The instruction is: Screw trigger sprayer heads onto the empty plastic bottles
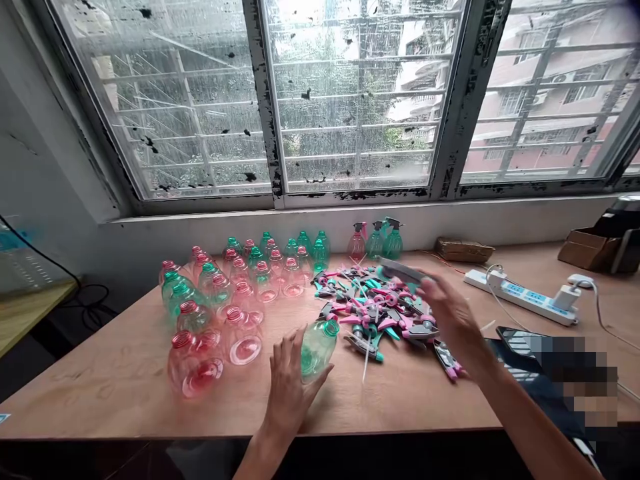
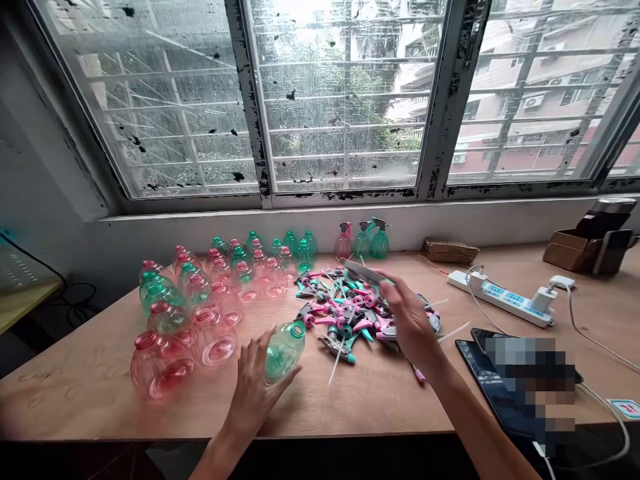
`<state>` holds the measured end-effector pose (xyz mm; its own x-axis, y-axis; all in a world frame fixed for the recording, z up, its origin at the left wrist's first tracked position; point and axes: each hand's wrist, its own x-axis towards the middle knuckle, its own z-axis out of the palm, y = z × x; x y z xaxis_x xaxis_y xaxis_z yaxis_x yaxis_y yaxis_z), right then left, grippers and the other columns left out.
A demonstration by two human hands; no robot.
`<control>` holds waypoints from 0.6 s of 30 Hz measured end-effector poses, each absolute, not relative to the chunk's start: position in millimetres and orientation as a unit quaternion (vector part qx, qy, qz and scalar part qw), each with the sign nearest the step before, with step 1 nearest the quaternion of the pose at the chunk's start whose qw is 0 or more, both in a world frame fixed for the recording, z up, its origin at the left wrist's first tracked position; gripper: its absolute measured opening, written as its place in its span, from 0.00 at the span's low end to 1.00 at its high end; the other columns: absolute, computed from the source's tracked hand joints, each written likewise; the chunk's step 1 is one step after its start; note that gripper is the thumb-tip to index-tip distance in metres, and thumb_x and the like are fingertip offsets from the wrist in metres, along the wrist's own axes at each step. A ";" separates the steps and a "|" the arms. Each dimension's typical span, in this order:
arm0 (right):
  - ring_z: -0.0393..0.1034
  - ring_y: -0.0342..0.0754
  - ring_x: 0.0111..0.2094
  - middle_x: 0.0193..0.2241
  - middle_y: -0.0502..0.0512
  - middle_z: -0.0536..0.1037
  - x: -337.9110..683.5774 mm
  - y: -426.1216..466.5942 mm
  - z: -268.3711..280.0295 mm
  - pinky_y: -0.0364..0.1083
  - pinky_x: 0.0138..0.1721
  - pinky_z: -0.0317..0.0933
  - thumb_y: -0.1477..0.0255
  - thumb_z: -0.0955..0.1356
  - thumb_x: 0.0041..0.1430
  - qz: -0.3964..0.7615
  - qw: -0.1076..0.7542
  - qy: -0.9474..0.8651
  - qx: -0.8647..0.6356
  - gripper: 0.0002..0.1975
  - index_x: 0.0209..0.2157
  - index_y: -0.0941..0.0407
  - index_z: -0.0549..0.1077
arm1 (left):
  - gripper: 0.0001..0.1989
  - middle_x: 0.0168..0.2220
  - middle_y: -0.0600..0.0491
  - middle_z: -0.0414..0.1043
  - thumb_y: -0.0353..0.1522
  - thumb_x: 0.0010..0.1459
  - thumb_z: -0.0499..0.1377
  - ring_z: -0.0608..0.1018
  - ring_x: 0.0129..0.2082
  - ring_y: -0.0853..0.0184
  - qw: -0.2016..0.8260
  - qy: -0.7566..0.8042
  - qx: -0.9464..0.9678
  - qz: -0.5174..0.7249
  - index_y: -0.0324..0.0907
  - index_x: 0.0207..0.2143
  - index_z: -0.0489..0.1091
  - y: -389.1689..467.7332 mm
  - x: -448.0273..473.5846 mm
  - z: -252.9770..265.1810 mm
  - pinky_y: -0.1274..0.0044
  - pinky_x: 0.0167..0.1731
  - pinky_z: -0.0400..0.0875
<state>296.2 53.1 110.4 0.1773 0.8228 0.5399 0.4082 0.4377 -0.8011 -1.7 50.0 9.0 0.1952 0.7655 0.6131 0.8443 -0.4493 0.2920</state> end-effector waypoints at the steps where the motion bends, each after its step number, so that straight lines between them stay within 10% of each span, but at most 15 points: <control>1: 0.75 0.62 0.52 0.48 0.59 0.81 299.6 35.8 107.9 0.58 0.51 0.69 0.54 0.57 0.70 0.243 0.623 -0.573 -0.475 0.23 0.55 0.49 0.72 | 0.37 0.57 0.42 0.67 0.44 0.63 0.61 0.70 0.54 0.48 0.053 -0.518 -0.773 -0.361 0.46 0.67 0.50 50.0 -1.6 9.0 0.56 0.56 0.63; 14: 0.75 0.64 0.52 0.52 0.58 0.80 281.2 -27.7 40.2 0.60 0.60 0.63 0.54 0.67 0.66 0.461 0.651 -0.456 -0.395 0.19 0.53 0.48 0.76 | 0.38 0.59 0.42 0.69 0.48 0.61 0.62 0.71 0.55 0.48 0.032 -0.425 -0.844 -0.327 0.51 0.69 0.53 38.5 0.9 17.3 0.59 0.57 0.64; 18: 0.72 0.63 0.56 0.53 0.57 0.79 261.7 -24.8 21.3 0.61 0.62 0.60 0.55 0.67 0.67 0.503 0.584 -0.494 -0.403 0.19 0.55 0.46 0.74 | 0.48 0.65 0.38 0.63 0.50 0.60 0.61 0.68 0.61 0.46 -0.030 -0.392 -0.868 -0.303 0.47 0.73 0.39 33.2 -0.9 22.4 0.58 0.61 0.62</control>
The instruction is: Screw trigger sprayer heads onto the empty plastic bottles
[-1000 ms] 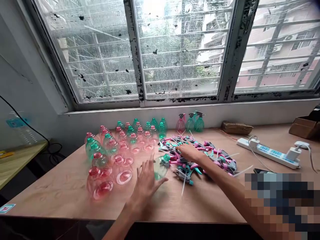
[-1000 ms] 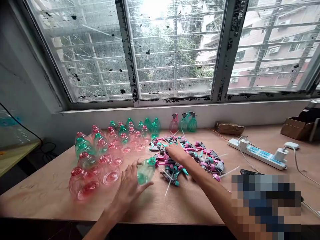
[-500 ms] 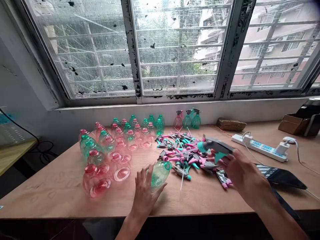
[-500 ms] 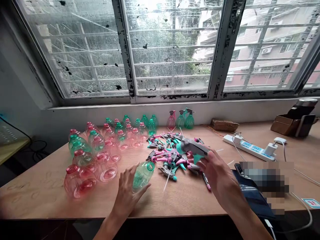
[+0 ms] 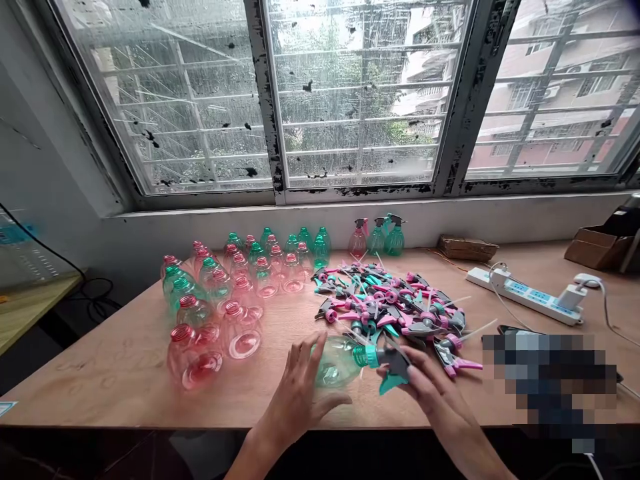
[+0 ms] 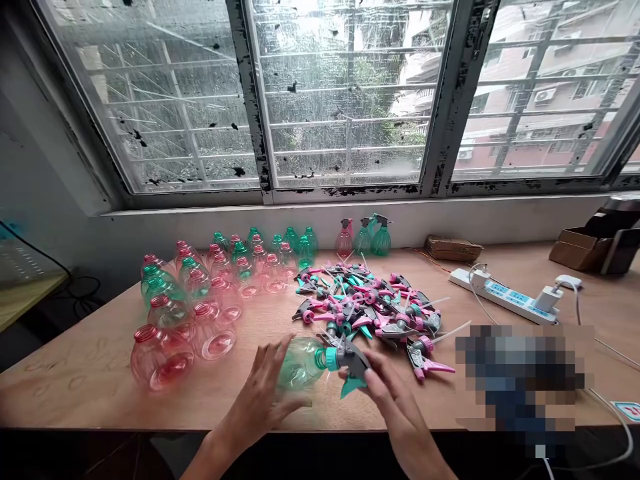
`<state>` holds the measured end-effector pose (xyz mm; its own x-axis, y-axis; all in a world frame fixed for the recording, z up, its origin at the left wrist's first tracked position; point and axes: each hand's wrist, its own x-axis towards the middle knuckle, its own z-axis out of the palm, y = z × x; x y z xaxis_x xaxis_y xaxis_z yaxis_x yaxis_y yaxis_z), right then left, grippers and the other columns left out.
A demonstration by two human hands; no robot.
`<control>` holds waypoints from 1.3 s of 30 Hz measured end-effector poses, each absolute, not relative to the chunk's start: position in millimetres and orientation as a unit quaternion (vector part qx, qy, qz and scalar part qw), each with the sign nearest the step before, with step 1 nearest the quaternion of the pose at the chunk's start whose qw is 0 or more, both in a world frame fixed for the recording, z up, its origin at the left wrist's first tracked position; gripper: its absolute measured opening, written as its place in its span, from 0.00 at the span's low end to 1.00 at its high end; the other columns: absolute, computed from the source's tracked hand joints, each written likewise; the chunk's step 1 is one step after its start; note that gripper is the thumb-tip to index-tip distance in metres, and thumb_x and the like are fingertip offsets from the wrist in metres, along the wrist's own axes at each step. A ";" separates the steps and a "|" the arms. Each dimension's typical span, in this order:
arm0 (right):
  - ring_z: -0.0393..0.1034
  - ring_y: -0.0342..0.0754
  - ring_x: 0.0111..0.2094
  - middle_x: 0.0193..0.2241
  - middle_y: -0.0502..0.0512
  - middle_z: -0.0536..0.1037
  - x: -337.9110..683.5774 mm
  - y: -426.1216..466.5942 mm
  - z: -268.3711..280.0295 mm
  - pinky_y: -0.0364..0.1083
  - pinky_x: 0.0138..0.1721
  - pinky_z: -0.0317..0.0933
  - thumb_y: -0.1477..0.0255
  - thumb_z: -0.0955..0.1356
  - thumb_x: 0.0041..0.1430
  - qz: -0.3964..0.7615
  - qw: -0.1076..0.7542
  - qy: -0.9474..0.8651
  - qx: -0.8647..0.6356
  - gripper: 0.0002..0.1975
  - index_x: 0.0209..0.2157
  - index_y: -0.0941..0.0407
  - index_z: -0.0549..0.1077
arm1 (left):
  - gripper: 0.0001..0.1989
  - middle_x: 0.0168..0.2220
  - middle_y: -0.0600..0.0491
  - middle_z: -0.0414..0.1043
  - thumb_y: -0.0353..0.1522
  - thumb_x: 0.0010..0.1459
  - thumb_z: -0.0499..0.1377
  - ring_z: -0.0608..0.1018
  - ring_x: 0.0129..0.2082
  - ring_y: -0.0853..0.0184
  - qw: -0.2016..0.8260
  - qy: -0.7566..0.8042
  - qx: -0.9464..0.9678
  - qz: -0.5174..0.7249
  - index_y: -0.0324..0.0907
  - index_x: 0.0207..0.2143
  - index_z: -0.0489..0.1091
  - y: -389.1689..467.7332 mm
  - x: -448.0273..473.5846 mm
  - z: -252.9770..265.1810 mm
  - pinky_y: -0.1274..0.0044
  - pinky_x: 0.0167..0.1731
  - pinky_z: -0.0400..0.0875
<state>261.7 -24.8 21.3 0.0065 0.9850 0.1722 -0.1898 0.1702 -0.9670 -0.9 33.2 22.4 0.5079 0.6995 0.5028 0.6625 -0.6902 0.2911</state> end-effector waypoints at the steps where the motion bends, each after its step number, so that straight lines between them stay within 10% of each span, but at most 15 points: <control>1: 0.71 0.63 0.57 0.52 0.57 0.80 256.8 -24.3 19.4 0.61 0.62 0.60 0.56 0.67 0.66 0.498 0.570 -0.509 -0.410 0.18 0.54 0.47 0.75 | 0.47 0.66 0.37 0.61 0.49 0.63 0.59 0.66 0.64 0.46 0.054 0.386 0.871 0.298 0.46 0.73 0.36 32.6 -2.2 23.6 0.57 0.62 0.60; 7: 0.79 0.63 0.42 0.35 0.59 0.85 255.4 -11.3 14.3 0.58 0.50 0.70 0.58 0.74 0.59 0.491 0.546 -0.514 -0.444 0.17 0.45 0.53 0.80 | 0.27 0.70 0.45 0.57 0.38 0.73 0.45 0.61 0.69 0.53 0.155 0.389 0.850 0.320 0.50 0.71 0.46 35.2 -8.4 28.5 0.57 0.68 0.51; 18: 0.81 0.55 0.33 0.36 0.54 0.84 255.4 -0.3 14.9 0.52 0.36 0.75 0.58 0.79 0.50 0.579 0.534 -0.461 -0.410 0.23 0.42 0.53 0.72 | 0.47 0.74 0.42 0.43 0.37 0.60 0.66 0.50 0.73 0.47 0.210 0.418 0.794 0.389 0.52 0.72 0.39 42.8 -2.0 21.4 0.51 0.68 0.51; 27: 0.77 0.52 0.27 0.23 0.50 0.81 257.9 3.0 9.2 0.49 0.32 0.72 0.56 0.77 0.53 0.556 0.524 -0.477 -0.435 0.23 0.43 0.57 0.74 | 0.29 0.66 0.44 0.65 0.43 0.66 0.58 0.75 0.58 0.52 0.371 0.422 0.717 0.412 0.49 0.67 0.58 41.5 -6.7 31.7 0.61 0.58 0.71; 32: 0.76 0.49 0.26 0.22 0.49 0.81 260.4 2.4 3.1 0.47 0.31 0.71 0.59 0.77 0.55 0.563 0.535 -0.473 -0.417 0.19 0.41 0.55 0.72 | 0.28 0.68 0.46 0.62 0.42 0.68 0.56 0.63 0.68 0.51 0.349 0.423 0.762 0.346 0.48 0.68 0.59 35.3 -2.1 32.5 0.57 0.68 0.55; 39: 0.75 0.49 0.26 0.23 0.48 0.79 264.1 0.8 2.4 0.47 0.33 0.71 0.60 0.78 0.53 0.543 0.532 -0.483 -0.434 0.18 0.36 0.55 0.73 | 0.41 0.74 0.50 0.46 0.37 0.67 0.59 0.56 0.72 0.55 0.446 0.365 0.736 0.354 0.57 0.72 0.37 26.7 -4.8 22.5 0.57 0.70 0.49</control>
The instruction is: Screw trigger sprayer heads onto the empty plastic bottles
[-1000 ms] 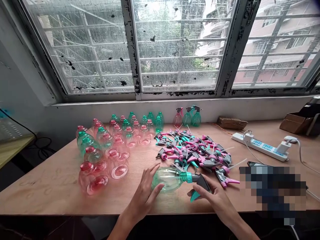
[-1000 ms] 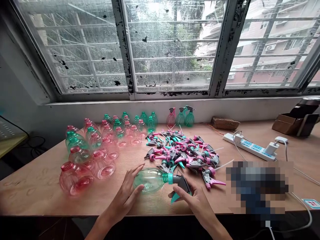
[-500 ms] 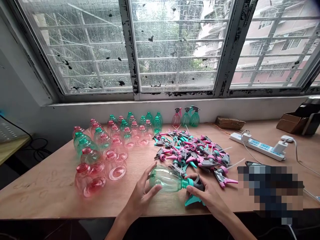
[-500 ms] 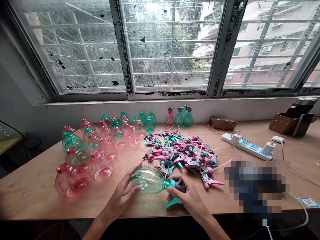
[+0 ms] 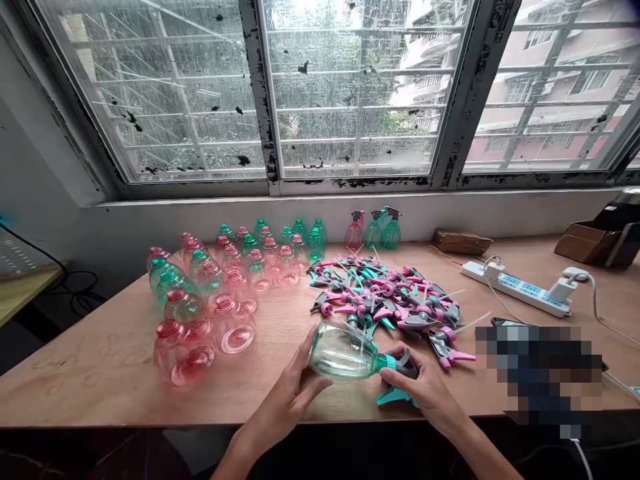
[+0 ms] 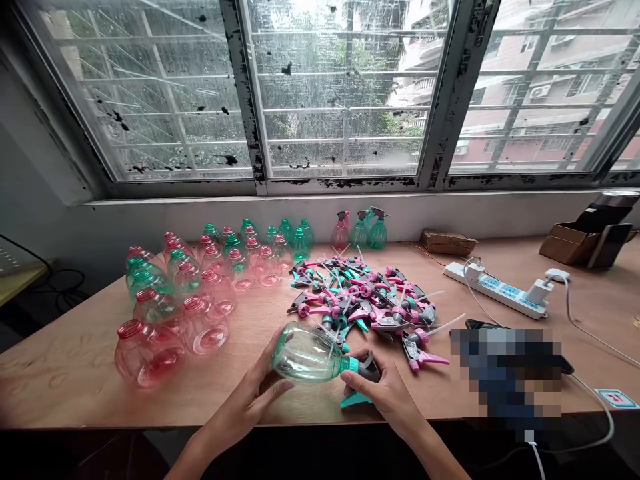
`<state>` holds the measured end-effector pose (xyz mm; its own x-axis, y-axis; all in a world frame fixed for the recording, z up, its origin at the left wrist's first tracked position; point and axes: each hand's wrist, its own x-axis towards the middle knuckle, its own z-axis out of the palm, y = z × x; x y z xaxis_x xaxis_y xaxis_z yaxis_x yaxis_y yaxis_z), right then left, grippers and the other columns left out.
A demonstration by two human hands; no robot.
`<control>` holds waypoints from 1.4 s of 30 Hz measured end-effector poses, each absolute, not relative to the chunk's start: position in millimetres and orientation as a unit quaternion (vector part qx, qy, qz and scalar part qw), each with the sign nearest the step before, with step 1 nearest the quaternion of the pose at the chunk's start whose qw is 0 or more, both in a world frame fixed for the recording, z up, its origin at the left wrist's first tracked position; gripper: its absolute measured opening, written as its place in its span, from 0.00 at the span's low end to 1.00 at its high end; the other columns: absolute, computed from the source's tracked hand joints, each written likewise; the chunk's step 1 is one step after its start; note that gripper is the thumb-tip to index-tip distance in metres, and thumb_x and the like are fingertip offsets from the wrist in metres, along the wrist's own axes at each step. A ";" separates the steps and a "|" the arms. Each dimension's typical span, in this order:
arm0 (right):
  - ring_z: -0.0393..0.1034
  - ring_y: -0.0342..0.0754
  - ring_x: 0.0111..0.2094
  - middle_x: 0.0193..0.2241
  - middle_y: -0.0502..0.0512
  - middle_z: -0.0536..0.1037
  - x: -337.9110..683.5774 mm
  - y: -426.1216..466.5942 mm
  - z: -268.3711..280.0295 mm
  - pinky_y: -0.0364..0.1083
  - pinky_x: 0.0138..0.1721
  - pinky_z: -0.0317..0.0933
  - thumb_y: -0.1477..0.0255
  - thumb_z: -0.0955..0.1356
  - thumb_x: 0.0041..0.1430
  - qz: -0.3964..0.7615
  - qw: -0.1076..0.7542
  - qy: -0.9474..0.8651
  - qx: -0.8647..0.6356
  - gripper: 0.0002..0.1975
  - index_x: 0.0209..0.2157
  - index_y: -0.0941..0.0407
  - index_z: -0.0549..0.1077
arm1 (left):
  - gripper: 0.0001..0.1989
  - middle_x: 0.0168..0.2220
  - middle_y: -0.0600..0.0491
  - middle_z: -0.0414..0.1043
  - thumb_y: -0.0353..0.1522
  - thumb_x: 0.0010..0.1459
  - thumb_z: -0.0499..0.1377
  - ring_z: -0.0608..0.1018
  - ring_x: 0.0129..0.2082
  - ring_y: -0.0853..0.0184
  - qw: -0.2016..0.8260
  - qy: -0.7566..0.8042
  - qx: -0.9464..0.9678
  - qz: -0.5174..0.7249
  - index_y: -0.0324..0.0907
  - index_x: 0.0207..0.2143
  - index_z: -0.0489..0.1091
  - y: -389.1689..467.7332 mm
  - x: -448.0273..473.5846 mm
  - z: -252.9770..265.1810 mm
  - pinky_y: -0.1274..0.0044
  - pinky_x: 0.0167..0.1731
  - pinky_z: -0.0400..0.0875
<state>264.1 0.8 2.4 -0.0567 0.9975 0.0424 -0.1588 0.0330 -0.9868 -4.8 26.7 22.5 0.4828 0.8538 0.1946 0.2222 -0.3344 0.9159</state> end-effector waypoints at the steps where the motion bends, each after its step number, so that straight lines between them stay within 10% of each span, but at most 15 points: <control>1: 0.76 0.49 0.27 0.23 0.48 0.79 264.6 0.3 2.7 0.47 0.34 0.70 0.59 0.77 0.54 0.545 0.524 -0.489 -0.436 0.18 0.37 0.55 0.73 | 0.45 0.74 0.49 0.44 0.37 0.66 0.61 0.59 0.71 0.54 0.475 0.349 0.724 0.359 0.58 0.72 0.33 26.7 -6.5 20.6 0.57 0.69 0.53; 21: 0.75 0.48 0.28 0.24 0.48 0.79 265.3 2.2 -2.2 0.47 0.34 0.69 0.60 0.76 0.56 0.560 0.503 -0.525 -0.397 0.20 0.43 0.56 0.70 | 0.56 0.75 0.47 0.40 0.40 0.57 0.69 0.52 0.72 0.49 0.574 0.328 0.654 0.368 0.54 0.73 0.32 25.3 -11.9 23.2 0.60 0.69 0.51; 31: 0.74 0.48 0.28 0.24 0.50 0.79 268.1 2.1 0.7 0.47 0.33 0.68 0.60 0.74 0.60 0.566 0.496 -0.529 -0.393 0.19 0.45 0.56 0.70 | 0.45 0.69 0.47 0.59 0.36 0.67 0.60 0.71 0.62 0.56 0.561 0.308 0.690 0.338 0.57 0.72 0.29 27.9 -15.4 11.6 0.63 0.62 0.63; 37: 0.75 0.48 0.28 0.24 0.49 0.79 267.4 3.0 0.0 0.46 0.33 0.70 0.60 0.75 0.59 0.567 0.497 -0.527 -0.392 0.18 0.43 0.57 0.72 | 0.55 0.75 0.46 0.42 0.39 0.58 0.68 0.47 0.73 0.49 0.542 0.342 0.692 0.334 0.51 0.73 0.31 24.7 -14.3 17.9 0.58 0.70 0.42; 42: 0.75 0.48 0.28 0.25 0.50 0.80 268.0 3.6 1.4 0.46 0.33 0.69 0.59 0.75 0.59 0.577 0.494 -0.521 -0.388 0.18 0.41 0.57 0.71 | 0.48 0.74 0.48 0.47 0.37 0.64 0.63 0.63 0.68 0.53 0.546 0.313 0.699 0.340 0.57 0.72 0.30 26.6 -14.1 17.1 0.62 0.65 0.59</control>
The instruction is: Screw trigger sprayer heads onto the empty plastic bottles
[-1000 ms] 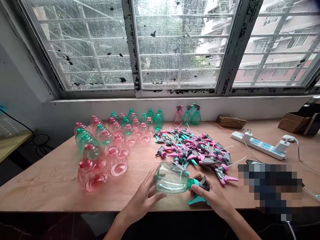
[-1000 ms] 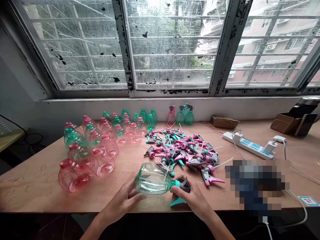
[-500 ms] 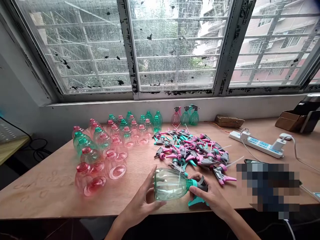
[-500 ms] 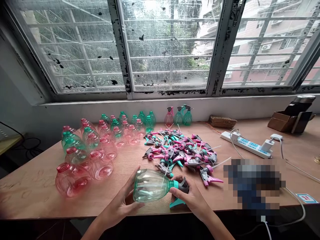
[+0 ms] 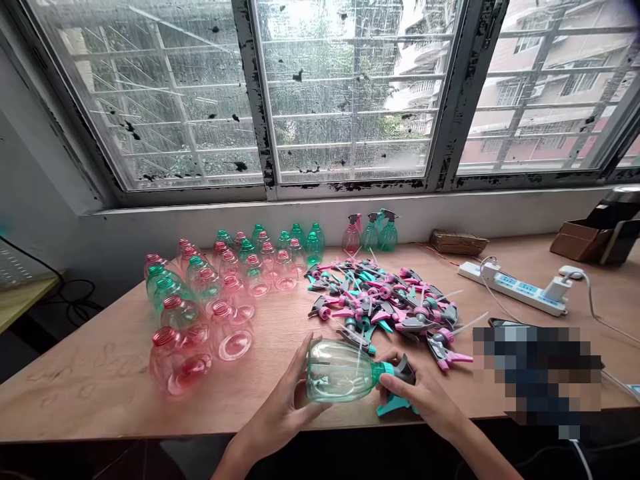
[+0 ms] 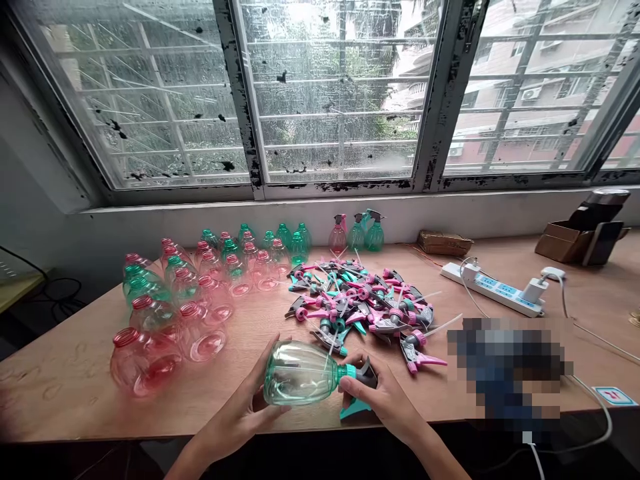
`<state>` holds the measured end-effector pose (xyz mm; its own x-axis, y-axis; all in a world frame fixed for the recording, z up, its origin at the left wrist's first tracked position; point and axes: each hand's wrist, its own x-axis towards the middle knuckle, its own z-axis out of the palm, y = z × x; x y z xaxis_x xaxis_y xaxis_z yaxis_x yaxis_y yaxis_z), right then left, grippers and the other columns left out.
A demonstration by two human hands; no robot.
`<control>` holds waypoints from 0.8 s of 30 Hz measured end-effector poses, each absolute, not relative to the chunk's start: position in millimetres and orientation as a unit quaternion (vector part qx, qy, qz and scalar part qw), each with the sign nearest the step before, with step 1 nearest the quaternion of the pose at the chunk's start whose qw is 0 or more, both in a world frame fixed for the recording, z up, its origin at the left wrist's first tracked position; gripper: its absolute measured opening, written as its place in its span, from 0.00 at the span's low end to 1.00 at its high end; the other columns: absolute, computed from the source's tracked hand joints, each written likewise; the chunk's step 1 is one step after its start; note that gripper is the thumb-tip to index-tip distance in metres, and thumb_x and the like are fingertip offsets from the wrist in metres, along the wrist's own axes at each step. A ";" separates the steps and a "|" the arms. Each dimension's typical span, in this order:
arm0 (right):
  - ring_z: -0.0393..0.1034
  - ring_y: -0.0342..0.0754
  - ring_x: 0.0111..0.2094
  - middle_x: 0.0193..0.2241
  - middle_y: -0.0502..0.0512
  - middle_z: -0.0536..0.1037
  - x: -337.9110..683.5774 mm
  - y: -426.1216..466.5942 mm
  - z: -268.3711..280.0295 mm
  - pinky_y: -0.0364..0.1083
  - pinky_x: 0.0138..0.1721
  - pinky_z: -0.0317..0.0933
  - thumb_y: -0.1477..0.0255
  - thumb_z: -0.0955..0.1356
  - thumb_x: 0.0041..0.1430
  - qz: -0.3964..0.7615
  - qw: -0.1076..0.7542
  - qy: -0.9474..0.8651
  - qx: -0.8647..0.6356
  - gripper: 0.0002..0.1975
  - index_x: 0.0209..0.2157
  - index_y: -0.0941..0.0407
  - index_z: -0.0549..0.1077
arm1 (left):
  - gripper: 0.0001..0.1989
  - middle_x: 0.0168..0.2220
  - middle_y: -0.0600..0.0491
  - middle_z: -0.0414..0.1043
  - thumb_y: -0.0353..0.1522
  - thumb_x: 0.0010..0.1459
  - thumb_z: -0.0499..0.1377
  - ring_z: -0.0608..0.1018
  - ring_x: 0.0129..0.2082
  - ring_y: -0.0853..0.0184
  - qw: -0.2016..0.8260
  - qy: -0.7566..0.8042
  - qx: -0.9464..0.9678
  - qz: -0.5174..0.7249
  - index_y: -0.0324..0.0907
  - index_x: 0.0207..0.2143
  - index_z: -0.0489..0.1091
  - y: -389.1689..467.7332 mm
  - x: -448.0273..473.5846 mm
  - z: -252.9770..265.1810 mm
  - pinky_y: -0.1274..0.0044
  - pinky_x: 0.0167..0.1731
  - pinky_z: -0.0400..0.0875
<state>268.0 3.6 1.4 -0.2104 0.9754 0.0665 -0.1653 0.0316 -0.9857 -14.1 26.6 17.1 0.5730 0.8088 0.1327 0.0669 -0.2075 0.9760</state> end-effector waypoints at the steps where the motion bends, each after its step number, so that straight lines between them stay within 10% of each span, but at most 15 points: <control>1: 0.75 0.48 0.28 0.25 0.50 0.79 267.8 3.5 1.7 0.46 0.33 0.69 0.59 0.75 0.59 0.576 0.495 -0.522 -0.389 0.18 0.41 0.57 0.71 | 0.47 0.72 0.47 0.50 0.36 0.66 0.61 0.67 0.65 0.54 0.543 0.313 0.701 0.339 0.58 0.72 0.29 27.1 -14.0 16.2 0.63 0.64 0.62; 5: 0.75 0.49 0.27 0.25 0.50 0.79 266.9 2.9 1.4 0.47 0.32 0.69 0.58 0.74 0.58 0.573 0.493 -0.525 -0.392 0.19 0.41 0.57 0.71 | 0.53 0.69 0.47 0.59 0.35 0.63 0.65 0.69 0.63 0.55 0.552 0.317 0.696 0.331 0.58 0.71 0.25 27.1 -14.0 15.3 0.61 0.64 0.61; 24: 0.74 0.45 0.22 0.22 0.47 0.77 269.8 3.1 5.9 0.43 0.26 0.65 0.57 0.75 0.57 0.604 0.476 -0.512 -0.382 0.20 0.38 0.57 0.70 | 0.49 0.76 0.50 0.31 0.34 0.60 0.67 0.46 0.74 0.51 0.578 0.293 0.686 0.331 0.59 0.72 0.37 25.1 -12.9 23.5 0.61 0.68 0.53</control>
